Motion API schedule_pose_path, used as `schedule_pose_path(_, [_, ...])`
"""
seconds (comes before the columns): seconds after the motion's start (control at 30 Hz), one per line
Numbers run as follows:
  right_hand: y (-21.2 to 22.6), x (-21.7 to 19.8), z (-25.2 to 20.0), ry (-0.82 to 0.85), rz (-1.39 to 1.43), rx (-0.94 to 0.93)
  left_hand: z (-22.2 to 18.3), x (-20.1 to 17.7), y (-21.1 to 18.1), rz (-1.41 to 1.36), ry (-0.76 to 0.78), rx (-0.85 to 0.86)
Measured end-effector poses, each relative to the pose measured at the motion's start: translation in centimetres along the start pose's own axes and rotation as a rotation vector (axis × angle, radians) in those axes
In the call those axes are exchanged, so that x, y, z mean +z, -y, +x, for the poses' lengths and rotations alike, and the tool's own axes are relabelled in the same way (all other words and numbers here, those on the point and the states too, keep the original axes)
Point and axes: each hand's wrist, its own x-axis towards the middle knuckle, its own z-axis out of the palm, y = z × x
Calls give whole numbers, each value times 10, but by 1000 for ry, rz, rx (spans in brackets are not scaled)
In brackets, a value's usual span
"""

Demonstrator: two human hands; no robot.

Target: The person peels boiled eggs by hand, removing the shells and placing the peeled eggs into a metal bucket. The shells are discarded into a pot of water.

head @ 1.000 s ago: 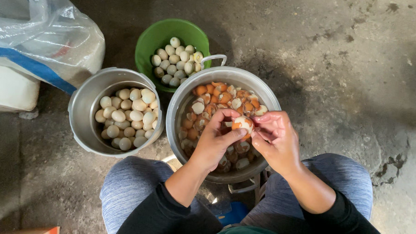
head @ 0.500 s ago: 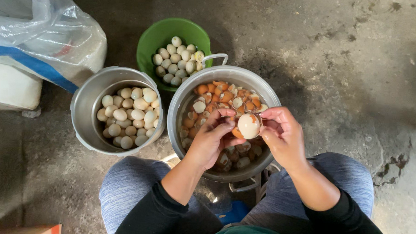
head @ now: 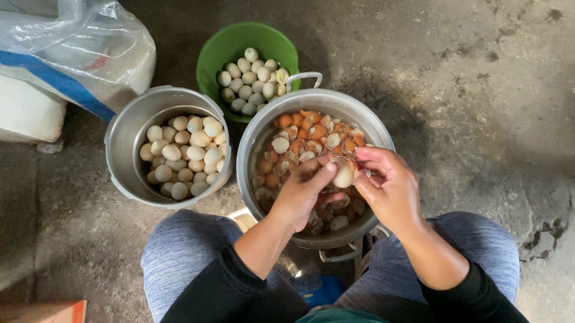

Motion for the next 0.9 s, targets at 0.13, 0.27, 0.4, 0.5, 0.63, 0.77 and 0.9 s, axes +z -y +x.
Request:
schedule_pose_path(0.13, [12, 3, -6, -53, -189, -150, 1, 2, 6, 178, 79, 156])
schedule_pose_path(0.27, [21, -2, -4, -120, -329, -282, 8, 1, 8, 144, 39, 78])
schedule_pose_path(0.4, [22, -10, 1, -162, -368, -335, 16, -5, 8, -44, 57, -58])
schedule_pose_path(0.5, [21, -13, 3, -146, -353, -311, 21, -7, 9, -149, 43, -114])
schedule_pose_path(0.63, [25, -15, 5, -48, -310, -242, 21, -7, 8, -142, 36, -111])
schedule_pose_path(0.77, [27, -15, 5, 215, -369, -498, 21, -6, 5, -90, 65, -71])
schedule_pose_path(0.9, [24, -13, 3, 344, -237, -214, 19, -7, 5, -102, 91, -73])
